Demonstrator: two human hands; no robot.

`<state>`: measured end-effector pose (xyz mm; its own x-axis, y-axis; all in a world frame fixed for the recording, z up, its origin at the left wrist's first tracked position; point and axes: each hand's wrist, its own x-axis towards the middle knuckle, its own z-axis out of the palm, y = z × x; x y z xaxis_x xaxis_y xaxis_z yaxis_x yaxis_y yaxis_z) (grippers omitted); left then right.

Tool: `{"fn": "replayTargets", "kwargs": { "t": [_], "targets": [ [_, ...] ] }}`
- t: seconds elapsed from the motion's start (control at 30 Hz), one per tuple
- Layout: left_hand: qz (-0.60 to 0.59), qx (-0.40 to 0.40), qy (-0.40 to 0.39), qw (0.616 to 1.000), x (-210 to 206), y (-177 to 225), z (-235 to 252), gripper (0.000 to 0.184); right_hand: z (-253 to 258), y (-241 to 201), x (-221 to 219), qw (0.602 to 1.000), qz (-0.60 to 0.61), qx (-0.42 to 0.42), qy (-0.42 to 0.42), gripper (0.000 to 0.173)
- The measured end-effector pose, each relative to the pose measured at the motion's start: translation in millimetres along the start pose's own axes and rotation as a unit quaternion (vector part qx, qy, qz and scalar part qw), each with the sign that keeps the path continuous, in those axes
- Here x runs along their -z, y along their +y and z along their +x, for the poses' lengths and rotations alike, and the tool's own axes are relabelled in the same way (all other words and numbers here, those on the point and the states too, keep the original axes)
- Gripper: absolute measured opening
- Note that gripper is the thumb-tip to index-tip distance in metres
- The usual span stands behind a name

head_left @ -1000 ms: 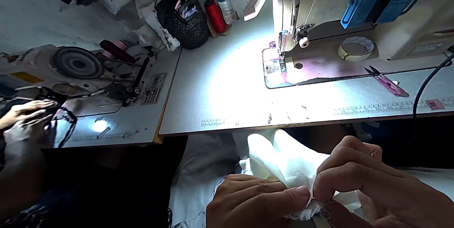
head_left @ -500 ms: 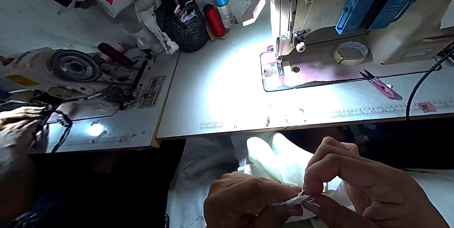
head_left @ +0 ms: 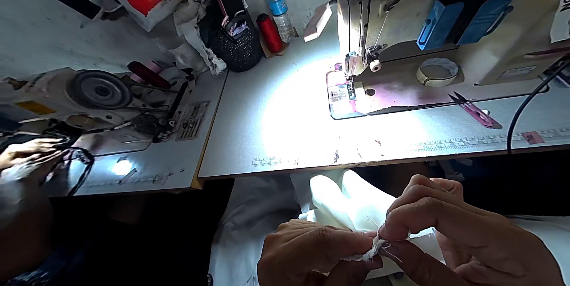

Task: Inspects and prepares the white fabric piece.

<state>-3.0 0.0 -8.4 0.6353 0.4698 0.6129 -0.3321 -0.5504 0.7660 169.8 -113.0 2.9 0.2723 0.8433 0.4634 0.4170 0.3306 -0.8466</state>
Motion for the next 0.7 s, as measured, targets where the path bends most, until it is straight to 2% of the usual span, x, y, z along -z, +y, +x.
{"fn": "replayTargets", "kwargs": {
  "t": [0.37,0.57,0.7],
  "targets": [
    [-0.002,0.003,-0.001,1.0,-1.3,-0.7,1.8,0.011,1.3,2.3,0.0,1.0,-0.022,0.015,0.009,0.009],
    [0.01,-0.017,0.005,1.0,-2.3,-6.4,2.6,0.01,8.4,10.0,3.7,1.0,0.015,0.003,-0.023,0.012],
    [0.018,0.003,0.025,1.0,-7.9,-6.1,3.6,0.01,10.3,15.8,1.9,0.999,-0.005,0.033,0.005,0.008]
  ]
}}
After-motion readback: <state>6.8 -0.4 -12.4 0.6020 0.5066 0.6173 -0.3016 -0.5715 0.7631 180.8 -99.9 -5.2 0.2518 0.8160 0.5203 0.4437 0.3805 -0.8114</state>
